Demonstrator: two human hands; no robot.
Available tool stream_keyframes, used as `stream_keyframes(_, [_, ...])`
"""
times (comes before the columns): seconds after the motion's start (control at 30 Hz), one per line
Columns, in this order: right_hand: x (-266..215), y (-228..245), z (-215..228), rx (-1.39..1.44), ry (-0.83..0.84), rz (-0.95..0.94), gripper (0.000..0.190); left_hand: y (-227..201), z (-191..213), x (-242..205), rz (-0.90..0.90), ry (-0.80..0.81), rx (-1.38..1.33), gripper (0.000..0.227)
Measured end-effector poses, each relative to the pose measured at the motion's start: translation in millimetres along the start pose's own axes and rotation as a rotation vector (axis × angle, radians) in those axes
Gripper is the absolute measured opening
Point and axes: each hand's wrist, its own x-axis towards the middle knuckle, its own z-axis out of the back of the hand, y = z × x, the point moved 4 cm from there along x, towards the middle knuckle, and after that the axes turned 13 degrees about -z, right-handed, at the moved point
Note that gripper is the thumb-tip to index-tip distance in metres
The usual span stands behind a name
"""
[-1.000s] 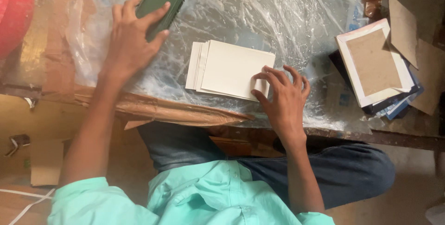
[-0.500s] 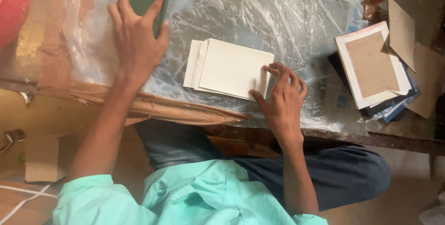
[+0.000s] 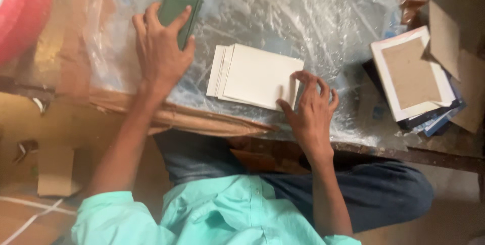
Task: The person sits on the floor and repeatedly smooths the edges and surfaces of small white paper sheets using a green rectangular tool. The person opens and closes the sheets, aligns them, and rubs the tool along the edges and faces.
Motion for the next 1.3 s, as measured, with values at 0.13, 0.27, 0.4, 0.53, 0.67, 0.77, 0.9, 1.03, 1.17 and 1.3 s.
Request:
stream_keyframes(0.13, [0.4,2.0,3.2,-0.001,-0.021,-0.001,0.072,-1.5,12.7,2.9,0.029,-0.137,-0.036,0.056])
stream_keyframes(0.27, [3.4,4.5,4.8,0.009,-0.025,-0.005,0.072,-0.8,28.2,10.4,0.084,-0.075,-0.130,0.056])
stream_keyframes(0.4, [-0.4,3.4,4.9,-0.024,-0.033,0.007,0.071,-17.2,39.2,7.8,0.094,-0.109,-0.229,0.061])
stream_keyframes(0.53, [6.9,-3.3,-1.3,-0.054,-0.040,-0.010,0.072,-79.3,17.7,2.4,-0.095,-0.073,-0.332,0.066])
stream_keyframes(0.67, [-13.8,-15.8,-16.7,-0.069,-0.095,0.066,0.090,-166.3,-20.9,-31.1,-0.257,0.111,-0.340,0.069])
stream_keyframes(0.77, [3.9,-22.4,-21.4,-0.014,-0.060,0.028,0.108,-178.7,-26.3,-14.6,-0.264,0.224,-0.212,0.072])
stream_keyframes(0.9, [-7.0,-3.4,-4.6,-0.025,-0.058,0.098,0.121,-114.9,10.9,-16.8,-0.037,0.148,0.141,0.076])
stream_keyframes(1.03, [-26.1,63.1,29.3,0.292,-0.127,0.411,0.119,-113.6,10.8,-37.6,0.063,0.107,0.067,0.076])
stream_keyframes(1.17, [-27.3,111.7,-6.1,-0.080,-0.122,0.330,0.091,-199.5,-36.2,-51.5,-0.166,0.113,0.126,0.063])
stream_keyframes(1.3, [-11.1,106.5,-34.6,-0.353,-0.299,0.195,0.073,-224.8,-75.4,-28.1,-0.064,0.184,-0.058,0.070])
